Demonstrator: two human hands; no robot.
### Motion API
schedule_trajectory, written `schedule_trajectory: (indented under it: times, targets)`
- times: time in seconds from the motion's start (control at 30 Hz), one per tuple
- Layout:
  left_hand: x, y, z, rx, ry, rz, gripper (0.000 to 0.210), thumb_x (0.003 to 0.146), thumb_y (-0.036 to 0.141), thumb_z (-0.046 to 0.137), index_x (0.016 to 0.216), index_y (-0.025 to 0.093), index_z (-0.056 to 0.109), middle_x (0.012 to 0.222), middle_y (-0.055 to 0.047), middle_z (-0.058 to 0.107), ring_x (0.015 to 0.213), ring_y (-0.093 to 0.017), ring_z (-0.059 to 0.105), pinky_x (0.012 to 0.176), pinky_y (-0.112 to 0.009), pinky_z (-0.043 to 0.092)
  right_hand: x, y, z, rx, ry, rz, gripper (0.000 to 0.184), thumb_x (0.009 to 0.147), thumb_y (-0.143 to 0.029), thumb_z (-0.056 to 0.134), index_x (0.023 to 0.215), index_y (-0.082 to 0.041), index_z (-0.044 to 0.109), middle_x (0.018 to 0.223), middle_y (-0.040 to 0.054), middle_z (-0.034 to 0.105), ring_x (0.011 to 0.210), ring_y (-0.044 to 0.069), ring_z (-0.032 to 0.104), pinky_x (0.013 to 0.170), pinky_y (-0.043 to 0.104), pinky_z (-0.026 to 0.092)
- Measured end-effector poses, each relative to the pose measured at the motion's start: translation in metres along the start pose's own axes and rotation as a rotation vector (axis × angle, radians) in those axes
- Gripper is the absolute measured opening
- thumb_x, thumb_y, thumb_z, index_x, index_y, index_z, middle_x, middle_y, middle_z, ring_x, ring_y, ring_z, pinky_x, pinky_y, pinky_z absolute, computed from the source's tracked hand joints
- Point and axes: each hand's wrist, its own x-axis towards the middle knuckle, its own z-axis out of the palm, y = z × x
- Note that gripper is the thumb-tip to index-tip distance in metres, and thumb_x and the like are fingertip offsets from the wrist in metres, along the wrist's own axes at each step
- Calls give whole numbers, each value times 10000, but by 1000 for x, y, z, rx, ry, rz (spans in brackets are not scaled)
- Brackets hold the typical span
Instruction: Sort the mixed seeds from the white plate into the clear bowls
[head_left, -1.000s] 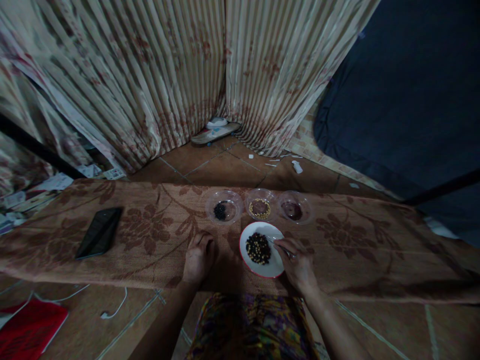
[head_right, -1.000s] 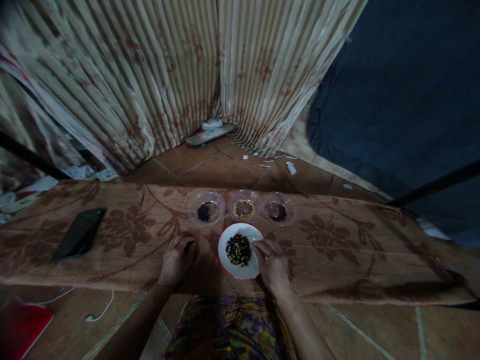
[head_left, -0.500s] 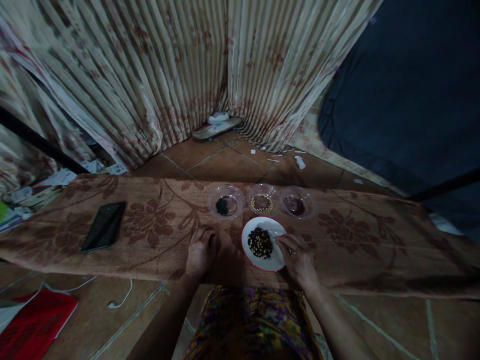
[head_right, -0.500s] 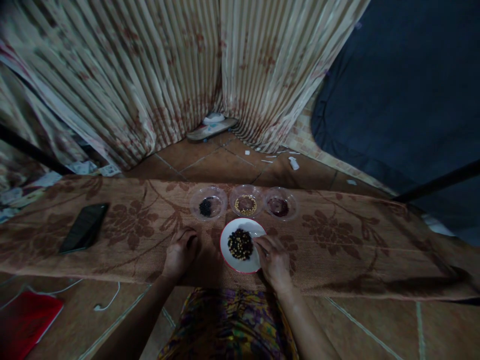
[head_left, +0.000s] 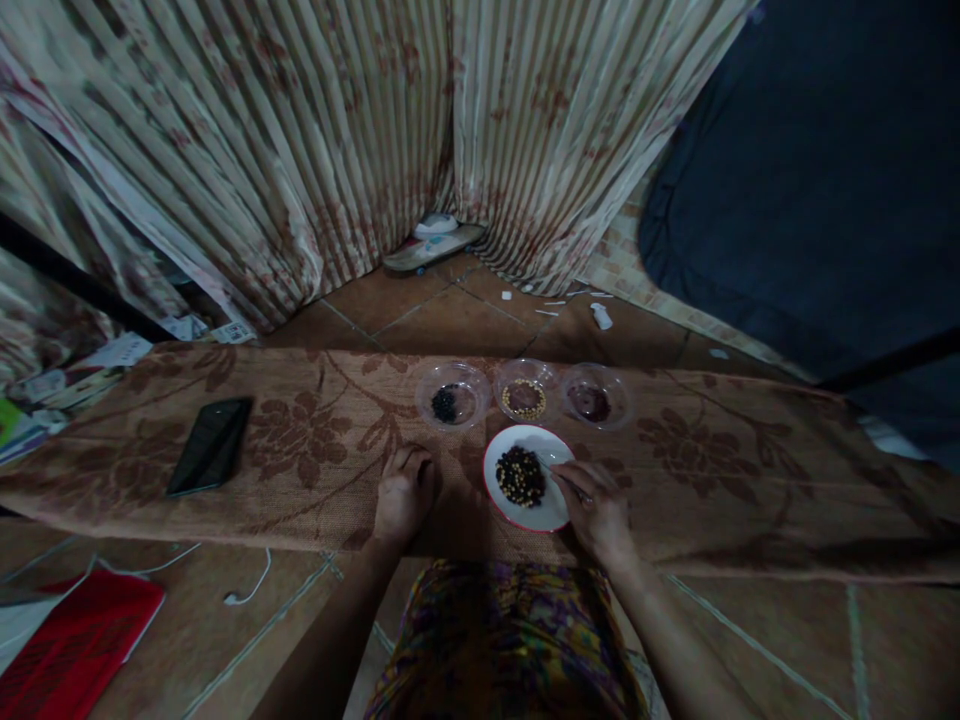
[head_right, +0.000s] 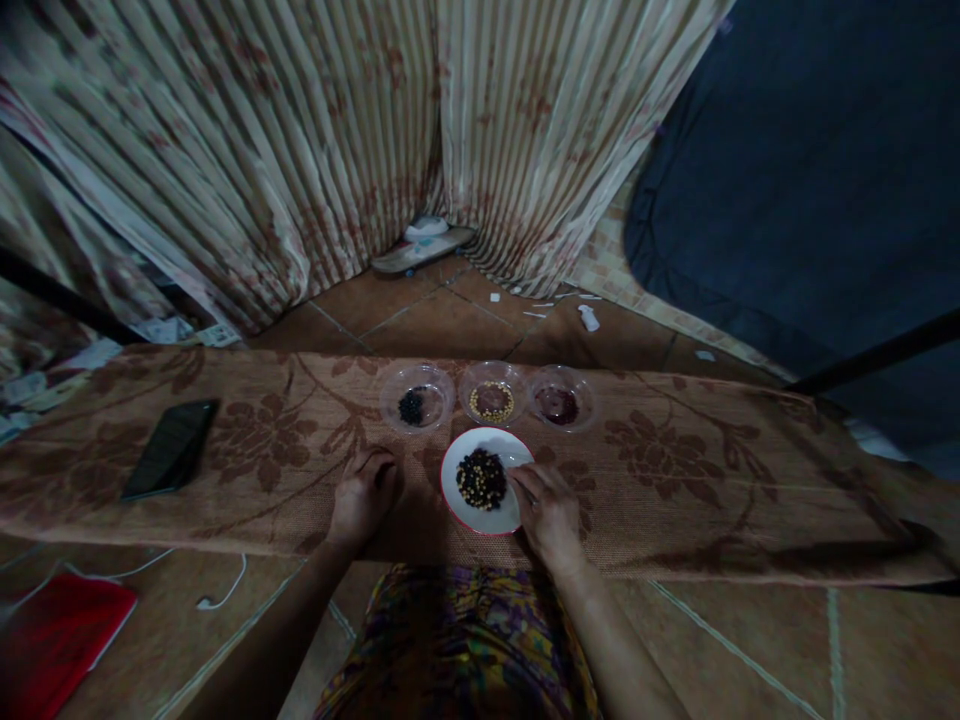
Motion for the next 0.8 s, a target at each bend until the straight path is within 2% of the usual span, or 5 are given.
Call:
schedule_trajectory:
  times: [0.2, 0.33, 0.57, 0.7, 0.8]
  targets:
    - [0, 1, -1, -3, 2, 9, 143, 926, 225, 497, 957, 212, 637, 996, -73, 656, 942, -214, 607, 885, -352, 518, 1, 0, 0, 33, 26, -4, 236, 961, -356, 558, 915, -249, 763, 894, 64, 748, 836, 217, 682, 787, 371, 554]
    - [-1, -3, 2, 9, 9, 18, 133, 929, 232, 506, 960, 216, 633, 1000, -72, 658, 942, -211, 618, 880, -347, 518, 6, -3, -13, 45, 81, 35, 208, 947, -354, 580, 931, -251, 760, 923, 63, 751, 856, 212, 684, 791, 366, 556]
    - [-1, -5, 2, 8, 14, 43, 125, 915, 220, 516, 974, 225, 625, 991, -67, 672, 937, -218, 627, 862, -356, 523, 50, 24, -56, -16, 359, 62, 213, 918, -352, 599, 885, -212, 756, 856, 77, 730, 829, 226, 665, 747, 370, 547]
    - [-1, -6, 3, -5, 38, 49, 120, 918, 220, 506, 965, 227, 617, 983, -67, 671, 919, -217, 633, 848, -357, 532, 66, 39, -63, 13, 372, 158, 255, 895, -392, 610, 873, -182, 752, 876, 105, 721, 805, 240, 662, 701, 372, 541]
    - [-1, -7, 3, -22, 32, 53, 128, 918, 214, 502, 982, 231, 612, 1002, -67, 671, 924, -217, 634, 847, -359, 536, 55, 27, -54, 98, 342, 214, 259, 886, -413, 625, 896, -187, 753, 914, 105, 728, 816, 236, 680, 724, 372, 548]
